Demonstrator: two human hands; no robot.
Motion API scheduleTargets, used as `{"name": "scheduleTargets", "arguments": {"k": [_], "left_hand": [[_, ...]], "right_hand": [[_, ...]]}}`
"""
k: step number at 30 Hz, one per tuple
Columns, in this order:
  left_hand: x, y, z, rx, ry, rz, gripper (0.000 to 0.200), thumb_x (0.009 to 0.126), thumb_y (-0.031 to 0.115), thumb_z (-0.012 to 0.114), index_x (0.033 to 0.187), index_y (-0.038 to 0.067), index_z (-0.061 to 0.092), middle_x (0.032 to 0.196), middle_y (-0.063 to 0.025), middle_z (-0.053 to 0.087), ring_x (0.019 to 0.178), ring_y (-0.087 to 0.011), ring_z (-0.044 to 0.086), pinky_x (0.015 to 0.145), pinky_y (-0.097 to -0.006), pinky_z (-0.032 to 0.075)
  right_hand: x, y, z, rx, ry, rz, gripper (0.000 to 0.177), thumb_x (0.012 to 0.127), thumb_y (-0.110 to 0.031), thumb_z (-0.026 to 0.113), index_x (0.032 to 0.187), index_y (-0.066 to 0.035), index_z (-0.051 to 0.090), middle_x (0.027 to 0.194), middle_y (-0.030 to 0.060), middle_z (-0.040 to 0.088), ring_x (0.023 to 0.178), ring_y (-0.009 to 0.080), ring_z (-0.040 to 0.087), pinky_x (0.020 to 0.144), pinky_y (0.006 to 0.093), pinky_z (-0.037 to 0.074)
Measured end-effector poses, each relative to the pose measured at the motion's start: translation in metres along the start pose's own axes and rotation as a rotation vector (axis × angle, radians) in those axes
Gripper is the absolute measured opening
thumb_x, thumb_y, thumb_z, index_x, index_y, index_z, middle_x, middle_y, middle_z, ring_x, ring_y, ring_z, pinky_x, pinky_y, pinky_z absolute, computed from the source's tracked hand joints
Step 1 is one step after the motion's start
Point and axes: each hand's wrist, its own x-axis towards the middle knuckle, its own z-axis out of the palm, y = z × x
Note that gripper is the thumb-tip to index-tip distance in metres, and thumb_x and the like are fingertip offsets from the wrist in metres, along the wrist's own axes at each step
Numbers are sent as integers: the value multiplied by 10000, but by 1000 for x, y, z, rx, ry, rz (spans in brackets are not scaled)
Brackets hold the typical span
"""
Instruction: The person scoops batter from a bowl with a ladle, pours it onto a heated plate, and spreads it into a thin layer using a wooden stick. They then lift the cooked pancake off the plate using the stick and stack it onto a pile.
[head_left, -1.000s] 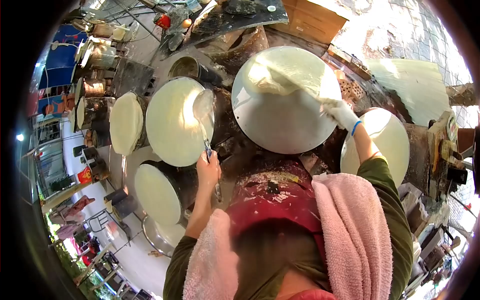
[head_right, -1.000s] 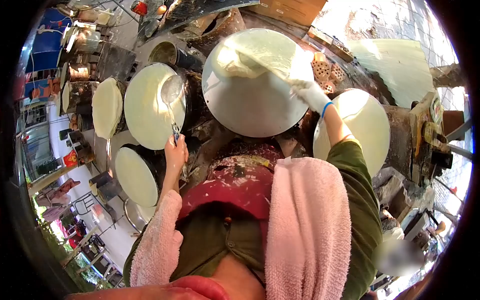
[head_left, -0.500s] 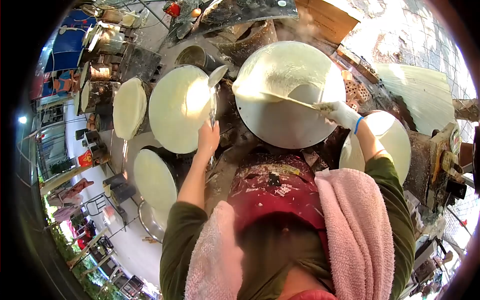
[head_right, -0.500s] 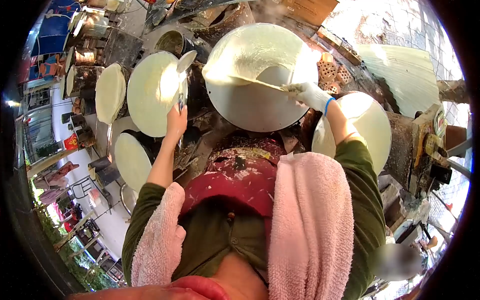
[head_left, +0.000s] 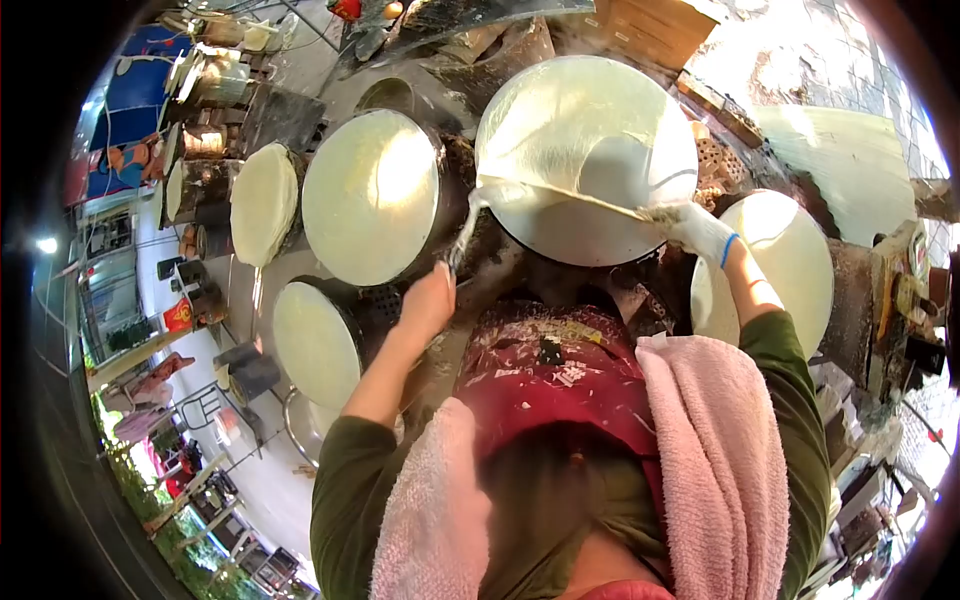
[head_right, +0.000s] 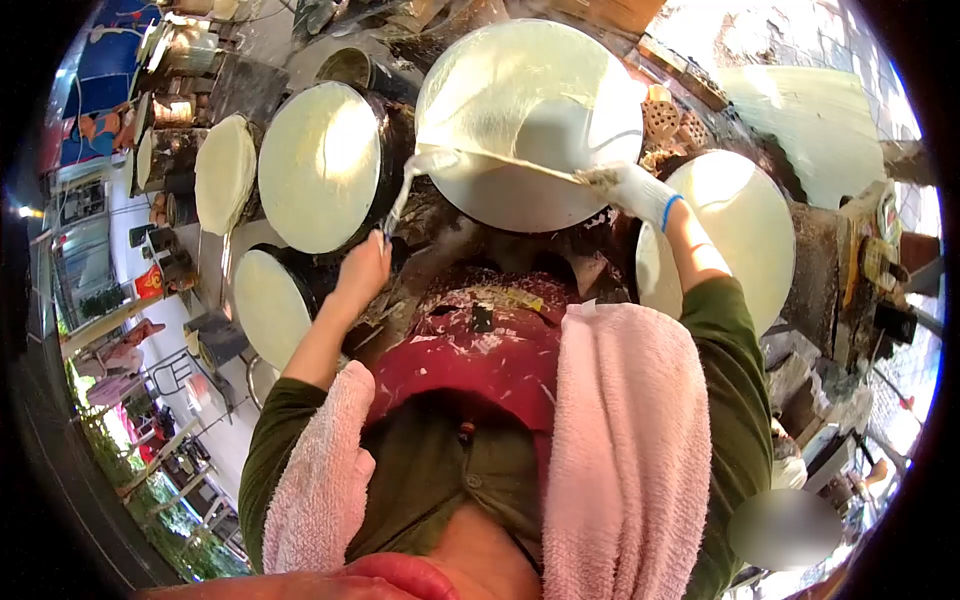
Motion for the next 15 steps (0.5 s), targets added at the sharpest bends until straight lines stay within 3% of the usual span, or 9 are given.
{"name": "scheduleTargets", "arguments": {"k": [3,4,5,7,9,11,13,14,15], "left_hand": [[-27,8,25,-89,-80,14,209,924,214,456,920,5,449,707,-260,598,670,-441,600,597,-519,484],[-25,1,39,-155,-62,100,211,919,209,474,925,-1,461,717,-267,594,684,-445,597,600,-509,479],[-23,-8,48,-220,-48,187,214,914,205,491,930,-8,472,726,-274,589,699,-449,595,604,-499,474],[-9,-23,28,-325,-58,323,206,906,191,514,925,-12,480,739,-277,583,715,-454,591,602,-488,465],[0,-24,-8,-510,39,449,164,883,132,567,909,-17,505,740,-265,564,719,-449,579,574,-444,443],[-3,-33,-38,-606,243,472,128,910,99,545,948,-23,544,627,-156,528,516,-205,512,490,-317,405],[-1,-54,-49,-685,342,383,119,930,102,528,941,-13,556,611,-38,509,541,-63,451,475,-248,369],[0,-65,-53,-737,359,370,108,941,91,506,936,-3,560,624,31,485,538,-30,421,468,-212,345],[3,-81,-50,-808,332,356,108,945,95,503,936,0,554,613,42,456,524,-26,395,466,-198,329]], "right_hand": [[-42,27,35,144,147,79,428,838,-164,643,1257,-111,577,710,-66,536,489,32,399,439,191,368],[-63,16,56,293,179,97,417,857,-154,609,1260,-62,553,717,-37,562,467,50,430,418,203,384],[-67,31,84,708,209,80,371,878,-155,588,1224,-28,544,684,-9,548,435,78,439,377,224,373],[-60,23,144,972,258,190,316,895,-189,585,1161,-25,542,655,-3,514,429,85,445,357,232,360],[-30,13,193,1164,105,0,315,897,-271,601,1102,-37,549,650,-18,496,440,82,449,371,232,368],[14,-42,228,1109,172,16,316,906,-343,582,1083,-82,556,648,-19,491,440,82,449,376,253,375],[60,-98,265,1090,383,126,262,905,-355,579,1057,-142,573,644,-32,477,438,70,433,368,257,357],[93,-103,281,969,453,146,267,914,-364,551,1059,-142,584,672,3,525,481,121,480,415,283,395],[125,-94,295,848,520,169,278,923,-373,524,1062,-143,594,701,39,572,524,173,526,462,310,434]]}}
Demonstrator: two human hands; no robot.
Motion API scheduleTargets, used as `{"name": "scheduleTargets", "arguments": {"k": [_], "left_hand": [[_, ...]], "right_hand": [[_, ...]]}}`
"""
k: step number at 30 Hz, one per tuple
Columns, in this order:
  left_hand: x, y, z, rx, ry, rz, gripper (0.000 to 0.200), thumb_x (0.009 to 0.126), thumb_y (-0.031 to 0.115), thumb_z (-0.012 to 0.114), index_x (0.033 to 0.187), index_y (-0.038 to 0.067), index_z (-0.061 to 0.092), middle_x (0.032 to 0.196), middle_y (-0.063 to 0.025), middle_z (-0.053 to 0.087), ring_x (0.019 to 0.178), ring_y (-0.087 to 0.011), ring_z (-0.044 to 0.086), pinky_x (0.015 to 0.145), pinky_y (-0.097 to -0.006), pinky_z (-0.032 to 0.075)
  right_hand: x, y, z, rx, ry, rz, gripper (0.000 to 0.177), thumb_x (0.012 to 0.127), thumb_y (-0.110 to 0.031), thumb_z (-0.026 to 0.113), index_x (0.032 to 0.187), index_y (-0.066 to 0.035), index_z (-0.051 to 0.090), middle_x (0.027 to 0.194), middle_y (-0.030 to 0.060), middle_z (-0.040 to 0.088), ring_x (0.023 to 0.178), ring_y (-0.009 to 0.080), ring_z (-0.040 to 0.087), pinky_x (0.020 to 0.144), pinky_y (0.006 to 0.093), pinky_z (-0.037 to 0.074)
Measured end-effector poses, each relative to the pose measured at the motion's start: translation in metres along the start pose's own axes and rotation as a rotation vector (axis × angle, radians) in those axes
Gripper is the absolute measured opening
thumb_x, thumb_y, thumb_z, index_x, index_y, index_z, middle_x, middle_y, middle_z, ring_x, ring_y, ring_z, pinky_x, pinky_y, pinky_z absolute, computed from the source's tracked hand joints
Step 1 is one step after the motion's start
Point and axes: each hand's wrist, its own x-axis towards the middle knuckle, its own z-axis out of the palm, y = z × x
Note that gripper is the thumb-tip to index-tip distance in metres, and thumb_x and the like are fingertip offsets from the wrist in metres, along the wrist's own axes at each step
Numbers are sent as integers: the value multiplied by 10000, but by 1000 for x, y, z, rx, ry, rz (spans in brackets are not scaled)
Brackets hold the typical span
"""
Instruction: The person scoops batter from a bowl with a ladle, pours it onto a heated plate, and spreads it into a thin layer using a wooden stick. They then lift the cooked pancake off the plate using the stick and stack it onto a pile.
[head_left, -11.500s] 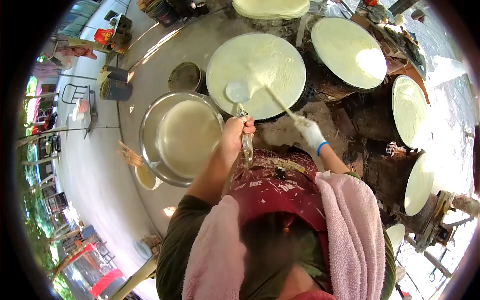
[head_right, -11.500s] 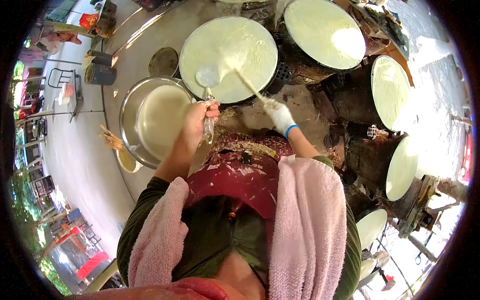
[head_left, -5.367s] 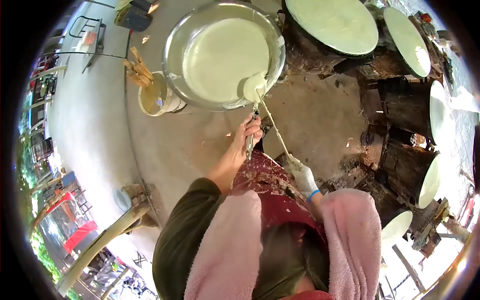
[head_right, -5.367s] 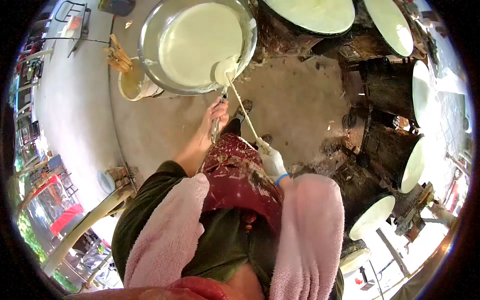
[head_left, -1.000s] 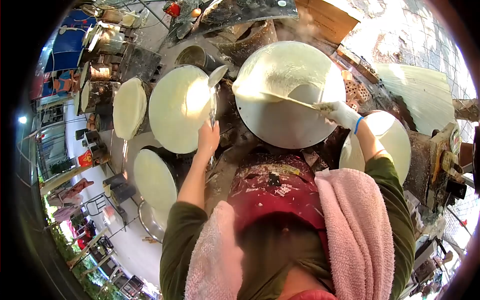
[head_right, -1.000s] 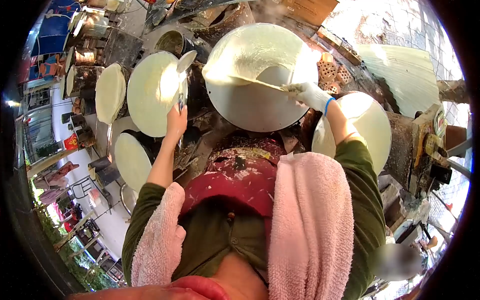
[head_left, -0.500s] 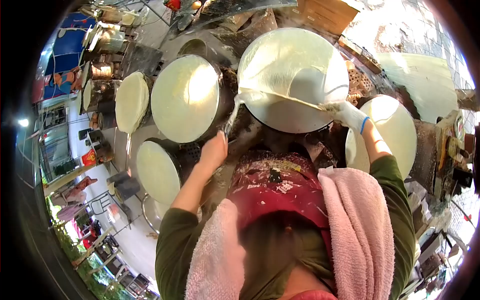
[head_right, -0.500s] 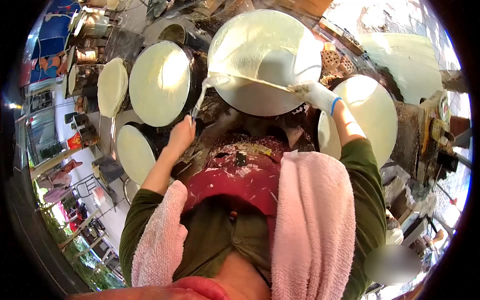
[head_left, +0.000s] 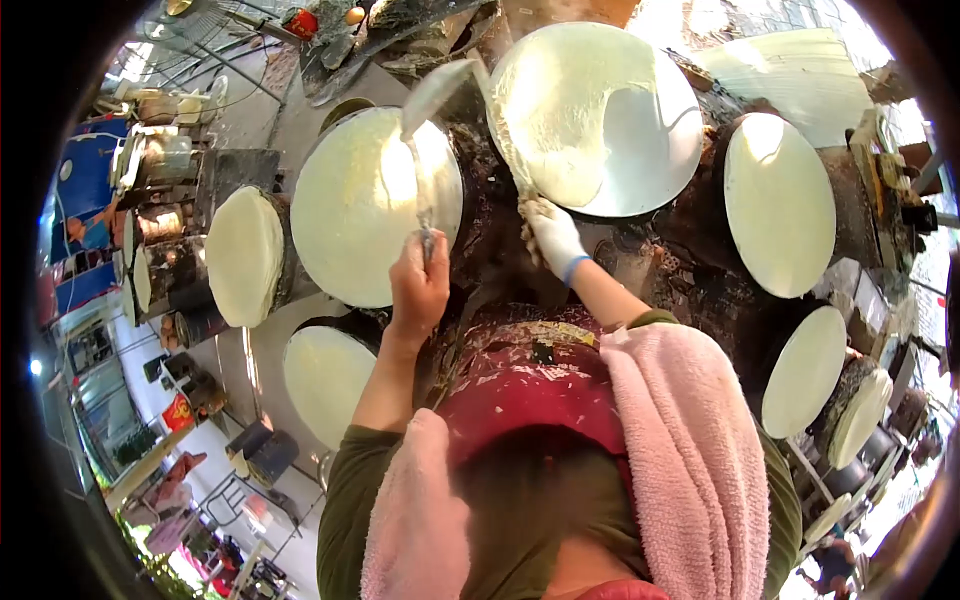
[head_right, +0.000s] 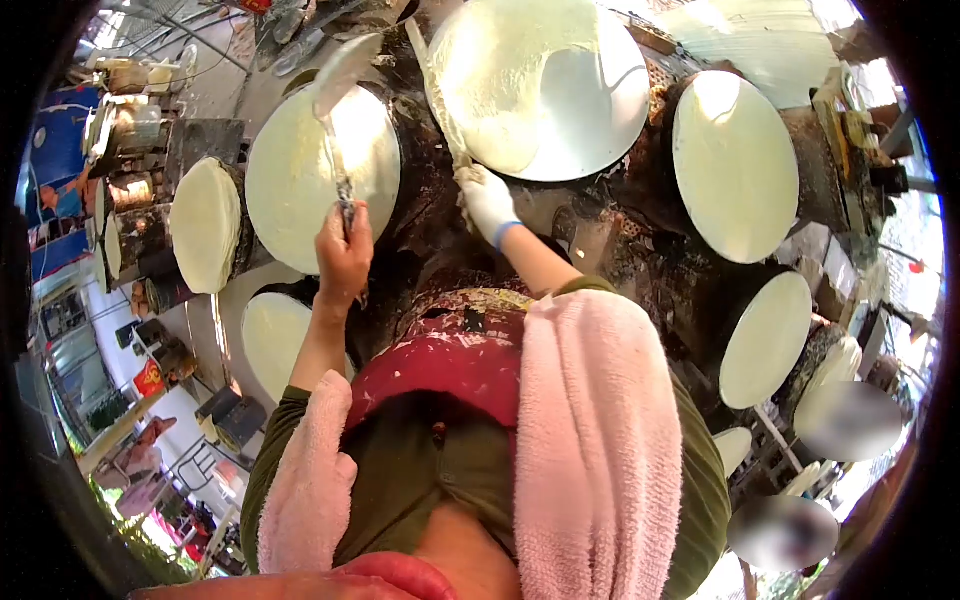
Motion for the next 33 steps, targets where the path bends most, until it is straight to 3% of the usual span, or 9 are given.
{"name": "scheduleTargets", "arguments": {"k": [4,8,10,12,14,21,23,26,33], "left_hand": [[-17,-21,-30,-47,-17,-88,128,936,104,527,902,-19,542,638,-30,480,557,-85,425,510,-250,381],[-42,-36,-35,-3,4,-20,133,937,106,524,894,-19,540,659,-40,491,569,-100,435,524,-265,388],[-52,-42,-32,-22,0,-60,139,934,109,529,889,-21,543,659,-42,497,576,-111,442,536,-272,395],[-55,-38,-26,39,29,-34,146,932,114,535,884,-24,544,664,-47,502,577,-118,443,536,-275,395],[-58,-41,-19,-22,10,-184,149,930,116,539,884,-25,545,669,-54,501,583,-117,442,536,-273,393],[-57,4,21,-261,0,-363,141,947,143,519,898,11,523,653,20,465,523,-44,395,463,-204,343],[-58,23,35,-376,13,-451,135,950,150,514,900,25,515,650,34,456,496,-24,381,432,-186,324],[-65,44,54,-282,16,-436,122,951,155,513,899,45,502,640,37,446,442,-8,358,387,-174,291],[-78,72,87,-255,66,-471,113,949,142,512,885,52,489,613,34,445,401,-24,358,362,-197,274]], "right_hand": [[-8,11,12,-521,592,-185,446,938,-457,363,1120,-118,588,1063,228,612,1027,406,559,858,450,443],[-14,24,-50,-406,732,-158,447,930,-477,417,1137,-118,586,1049,238,616,1020,417,562,848,459,448],[6,48,-66,-195,693,-271,470,929,-483,448,1052,-61,614,865,171,663,769,303,623,719,416,491],[-15,35,-44,-324,647,-178,383,928,-426,454,1020,-83,598,837,202,653,782,362,633,712,465,484],[-41,34,-41,-978,479,-146,328,927,-386,409,1028,-88,502,923,269,627,907,442,595,789,525,450],[-44,9,-141,-811,712,-168,352,944,-377,391,1018,-65,537,879,271,624,872,451,593,755,532,452],[-41,6,-146,-599,592,-247,358,937,-375,404,1010,-58,555,874,287,615,886,453,587,763,532,452],[-62,29,-151,-1064,283,-281,321,918,-367,426,1036,-91,540,862,297,610,885,457,590,779,538,450],[-31,-32,-239,-915,606,-339,337,926,-337,417,951,-38,570,858,289,623,854,464,594,754,531,461]]}}
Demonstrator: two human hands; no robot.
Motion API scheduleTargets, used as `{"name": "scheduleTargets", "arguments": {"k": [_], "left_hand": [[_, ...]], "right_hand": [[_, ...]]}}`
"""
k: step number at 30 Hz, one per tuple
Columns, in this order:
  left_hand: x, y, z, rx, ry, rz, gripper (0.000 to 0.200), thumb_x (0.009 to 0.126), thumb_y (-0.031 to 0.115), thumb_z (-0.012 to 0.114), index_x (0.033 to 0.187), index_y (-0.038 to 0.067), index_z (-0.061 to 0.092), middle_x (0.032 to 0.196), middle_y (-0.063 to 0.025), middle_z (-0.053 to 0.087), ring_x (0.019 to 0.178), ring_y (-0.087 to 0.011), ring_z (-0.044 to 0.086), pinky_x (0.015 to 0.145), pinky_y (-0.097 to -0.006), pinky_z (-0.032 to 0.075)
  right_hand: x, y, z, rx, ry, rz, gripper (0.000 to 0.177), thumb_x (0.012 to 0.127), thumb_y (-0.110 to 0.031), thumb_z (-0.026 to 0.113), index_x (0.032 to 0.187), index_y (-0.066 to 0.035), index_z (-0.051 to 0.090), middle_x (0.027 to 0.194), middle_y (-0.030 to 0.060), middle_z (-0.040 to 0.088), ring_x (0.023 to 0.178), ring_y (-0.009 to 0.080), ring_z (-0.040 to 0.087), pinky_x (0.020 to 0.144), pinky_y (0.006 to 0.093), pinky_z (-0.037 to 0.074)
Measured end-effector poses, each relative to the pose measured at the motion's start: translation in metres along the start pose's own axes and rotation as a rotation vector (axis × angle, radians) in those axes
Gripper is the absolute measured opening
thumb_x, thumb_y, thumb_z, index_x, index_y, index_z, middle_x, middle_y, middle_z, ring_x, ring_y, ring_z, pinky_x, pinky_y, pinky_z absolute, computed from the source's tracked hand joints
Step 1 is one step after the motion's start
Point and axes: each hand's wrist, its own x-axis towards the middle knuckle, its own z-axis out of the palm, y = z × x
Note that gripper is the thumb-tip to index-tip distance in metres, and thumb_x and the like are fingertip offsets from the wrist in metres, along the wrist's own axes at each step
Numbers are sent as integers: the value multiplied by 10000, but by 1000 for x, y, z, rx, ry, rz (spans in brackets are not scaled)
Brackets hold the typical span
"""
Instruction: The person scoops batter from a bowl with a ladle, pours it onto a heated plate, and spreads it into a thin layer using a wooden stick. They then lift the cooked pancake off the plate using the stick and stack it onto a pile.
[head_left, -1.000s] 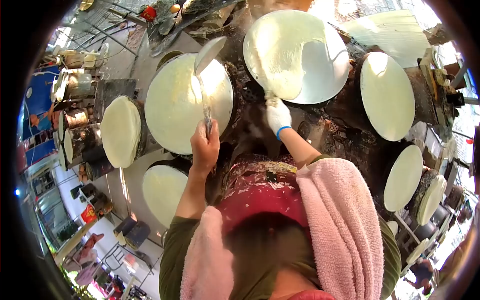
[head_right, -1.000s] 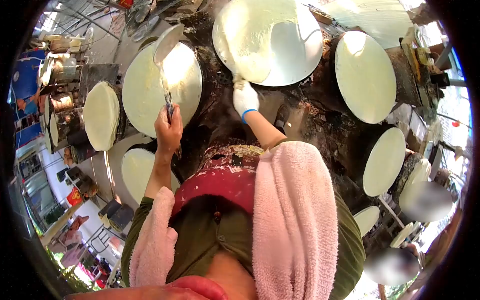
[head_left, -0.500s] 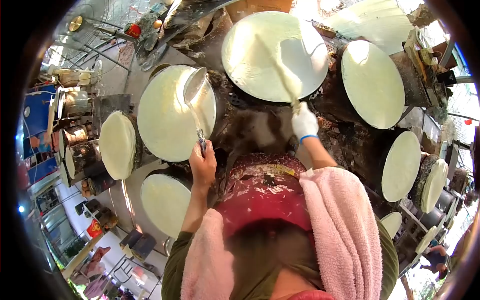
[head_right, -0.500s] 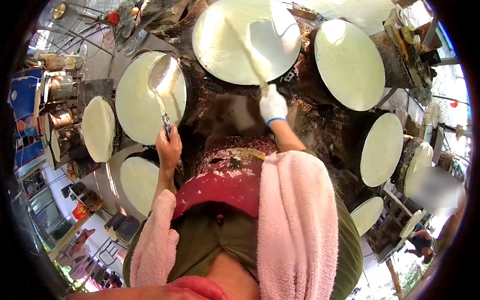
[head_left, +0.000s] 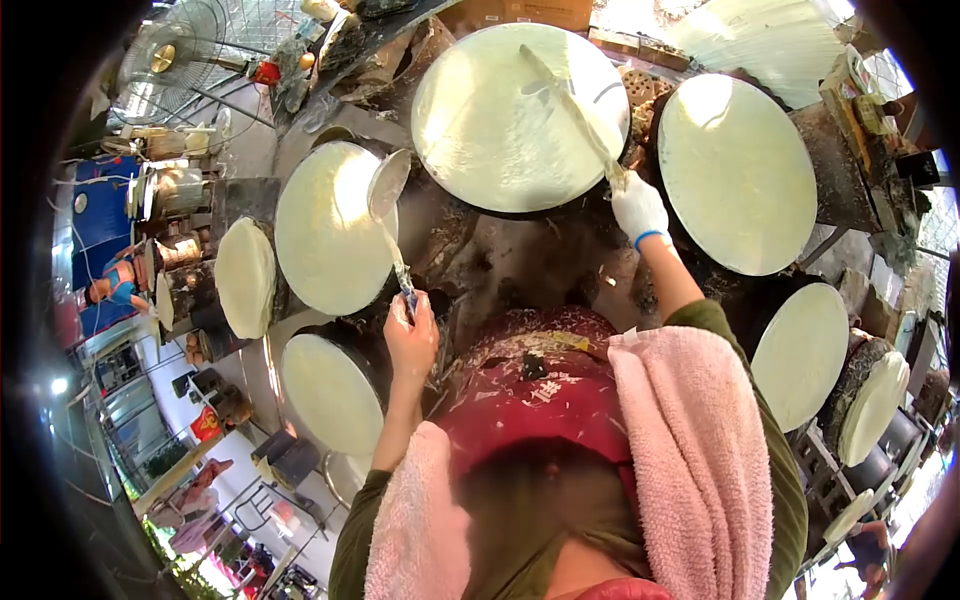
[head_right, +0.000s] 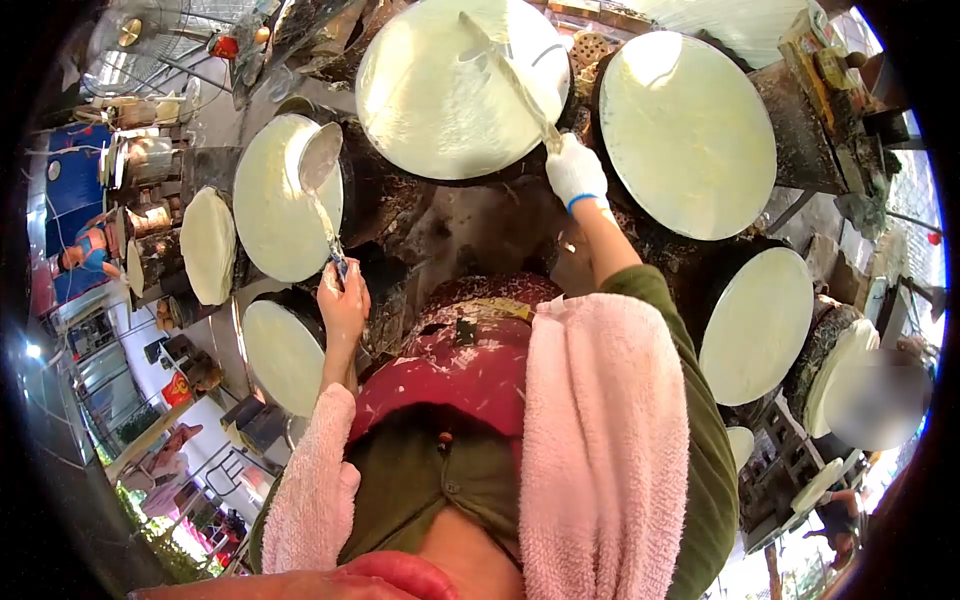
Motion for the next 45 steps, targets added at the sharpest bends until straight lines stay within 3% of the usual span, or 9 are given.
{"name": "scheduleTargets", "arguments": {"k": [5,9,16,23,25,27,30,40,45], "left_hand": [[4,1,13,21,-29,-17,87,946,128,510,904,54,493,596,40,433,401,-25,368,366,-195,277],[8,8,20,12,-24,-58,83,944,122,511,911,47,493,595,38,435,402,-28,376,365,-201,281],[-6,-3,13,74,42,-59,85,964,110,462,933,32,472,567,22,385,370,-62,328,339,-216,274],[-7,4,19,53,40,-107,103,962,119,463,913,29,463,576,9,398,374,-71,344,342,-224,286],[-2,10,23,40,30,-98,111,963,125,462,909,28,463,578,6,399,375,-73,345,343,-226,287],[0,17,31,49,-8,-79,127,964,137,461,898,28,463,580,5,399,374,-76,345,342,-228,285],[10,21,47,46,-52,-44,139,961,140,470,890,21,465,576,2,393,375,-78,335,342,-233,287],[142,68,110,69,-363,75,162,927,132,484,816,15,471,599,-12,423,401,-108,388,371,-261,292],[221,71,160,7,-603,-4,163,914,111,491,792,4,485,610,-28,452,442,-114,396,404,-264,311]], "right_hand": [[-49,25,24,37,-218,-183,423,938,-386,406,1197,-73,523,896,314,605,857,460,595,756,532,452],[0,70,40,-154,-17,-342,542,961,-350,359,1401,-45,278,738,260,624,697,412,622,633,492,476],[138,-39,-19,-192,218,-107,424,900,-396,461,1024,-2,557,854,239,650,831,397,639,741,476,499],[30,-41,1,326,216,-463,446,887,-280,556,1283,-78,519,997,155,653,790,277,649,698,328,517],[-13,-3,6,872,190,-215,375,896,-225,582,1255,-119,555,953,59,650,695,143,606,643,229,493],[-45,37,20,1122,-148,538,338,912,-227,580,1235,-127,575,837,-30,590,612,56,515,561,182,441],[-64,25,31,1368,-229,357,192,924,-201,566,1094,-135,625,692,-78,502,492,33,432,396,191,331],[-30,25,-17,976,-337,236,323,896,-204,570,1206,-126,614,671,-72,484,525,37,423,472,198,355],[-70,58,50,892,208,190,233,898,-196,579,1094,-93,653,703,-67,551,580,51,470,528,188,384]]}}
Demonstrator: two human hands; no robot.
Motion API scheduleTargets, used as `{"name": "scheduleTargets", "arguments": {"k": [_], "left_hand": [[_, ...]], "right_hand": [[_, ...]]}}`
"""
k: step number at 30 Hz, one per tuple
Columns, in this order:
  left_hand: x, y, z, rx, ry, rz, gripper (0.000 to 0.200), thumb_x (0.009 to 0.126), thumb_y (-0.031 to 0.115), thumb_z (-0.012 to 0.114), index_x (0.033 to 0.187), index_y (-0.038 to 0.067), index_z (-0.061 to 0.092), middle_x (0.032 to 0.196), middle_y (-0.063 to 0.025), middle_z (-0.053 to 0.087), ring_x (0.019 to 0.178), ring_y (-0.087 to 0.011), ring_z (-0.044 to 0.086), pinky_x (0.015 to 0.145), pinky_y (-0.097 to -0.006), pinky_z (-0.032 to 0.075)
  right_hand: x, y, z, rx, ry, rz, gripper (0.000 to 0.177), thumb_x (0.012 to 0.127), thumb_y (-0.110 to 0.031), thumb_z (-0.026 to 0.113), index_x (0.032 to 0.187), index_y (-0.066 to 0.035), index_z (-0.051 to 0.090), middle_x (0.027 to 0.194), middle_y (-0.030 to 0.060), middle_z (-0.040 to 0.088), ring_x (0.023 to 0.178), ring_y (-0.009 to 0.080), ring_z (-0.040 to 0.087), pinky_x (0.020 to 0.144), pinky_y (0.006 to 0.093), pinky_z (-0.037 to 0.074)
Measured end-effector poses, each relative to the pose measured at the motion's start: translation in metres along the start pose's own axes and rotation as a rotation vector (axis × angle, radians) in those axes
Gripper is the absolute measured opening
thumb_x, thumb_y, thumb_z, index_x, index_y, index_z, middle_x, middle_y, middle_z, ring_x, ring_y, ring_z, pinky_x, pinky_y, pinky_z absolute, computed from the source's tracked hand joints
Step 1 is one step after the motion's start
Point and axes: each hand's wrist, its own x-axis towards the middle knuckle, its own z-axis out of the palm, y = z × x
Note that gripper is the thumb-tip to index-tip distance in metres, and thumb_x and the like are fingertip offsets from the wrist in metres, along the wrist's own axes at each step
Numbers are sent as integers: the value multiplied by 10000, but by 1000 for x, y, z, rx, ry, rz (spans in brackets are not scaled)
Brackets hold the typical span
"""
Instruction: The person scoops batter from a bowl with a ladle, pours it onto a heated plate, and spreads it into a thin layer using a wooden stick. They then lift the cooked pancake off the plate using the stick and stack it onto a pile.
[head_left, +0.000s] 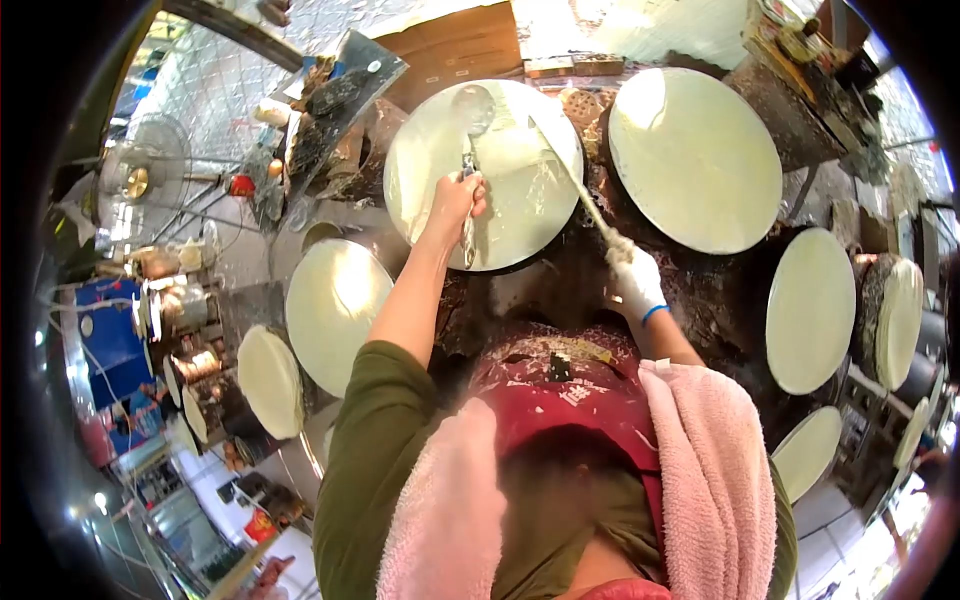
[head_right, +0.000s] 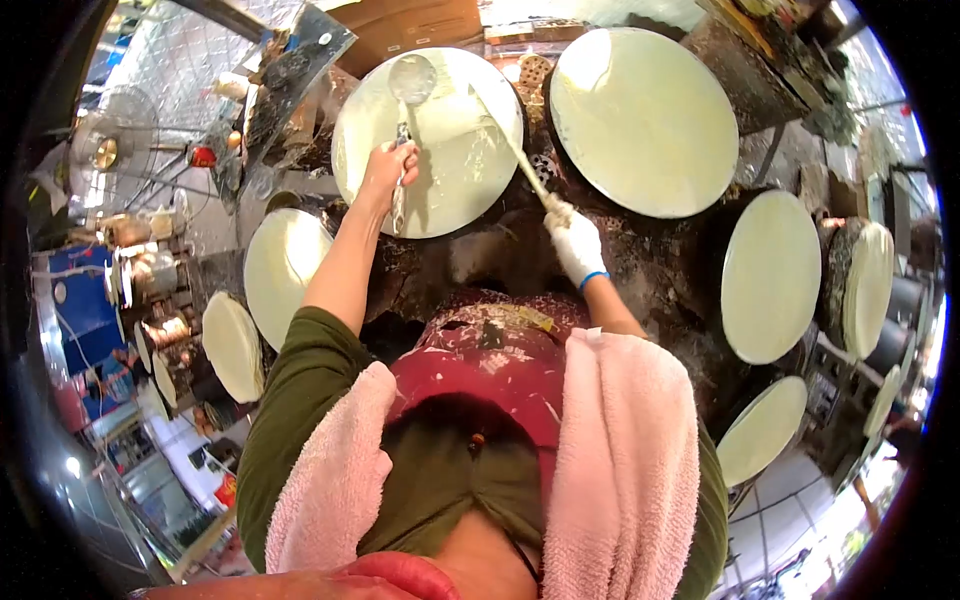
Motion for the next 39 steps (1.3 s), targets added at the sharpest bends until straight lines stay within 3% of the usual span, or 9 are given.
{"name": "scheduleTargets", "arguments": {"k": [3,14,18,21,24,28,31,36,39], "left_hand": [[-12,0,1,-64,-65,-115,148,913,80,480,800,-15,488,611,-36,455,448,-118,395,403,-267,314],[-58,-30,-36,-647,-149,-464,46,929,32,435,906,-7,427,689,-17,419,564,-95,400,427,-254,342],[-77,-29,-120,-1578,-815,-460,179,994,148,355,955,22,476,606,44,388,428,-69,422,463,-262,429],[-101,-10,-136,-865,-731,-216,254,1008,168,315,1049,-6,496,567,40,379,341,-63,378,426,-259,434],[-95,27,-138,-942,-796,-247,282,1006,162,312,1088,-58,467,592,32,396,334,-54,353,398,-219,362],[-97,44,-121,-1080,-521,-430,199,992,169,373,815,88,412,582,37,352,352,-71,331,320,-257,248],[-147,38,-55,-99,-478,84,198,971,198,421,911,17,474,532,12,366,339,-74,310,306,-231,241],[-201,62,25,76,-839,-44,214,956,191,453,967,-18,493,536,7,358,316,-64,243,292,-211,229],[-223,43,106,-132,-1048,-422,251,980,193,397,1020,-32,502,550,29,374,283,-53,305,284,-208,245]], "right_hand": [[-52,-46,48,347,-155,475,233,887,-176,598,1114,-156,644,660,-80,513,481,29,435,398,199,344],[-90,-69,125,418,-192,498,226,902,-160,572,1121,-164,626,626,-42,509,400,47,377,341,206,289],[-77,-87,95,341,14,325,246,910,-132,543,1141,-142,627,587,-41,491,391,45,392,334,202,299],[-56,-35,96,383,-4,147,223,882,-45,570,1093,-6,632,775,-42,572,675,7,450,589,122,382],[-82,-63,92,-35,-217,111,351,836,-37,618,1187,-26,604,1005,10,661,872,84,571,799,214,459],[-107,-34,65,-388,169,-100,219,852,-222,583,1045,-146,654,935,131,670,798,266,651,742,333,517],[-164,-11,1,-418,-13,-196,226,835,-240,608,1052,-215,668,905,100,673,776,285,638,718,343,507],[-267,49,-83,-194,797,-60,258,856,-264,616,1095,-178,660,1084,82,652,765,230,656,690,288,518],[-339,80,-166,-412,1115,318,690,724,-472,696,1294,-130,509,946,160,672,810,288,661,718,369,519]]}}
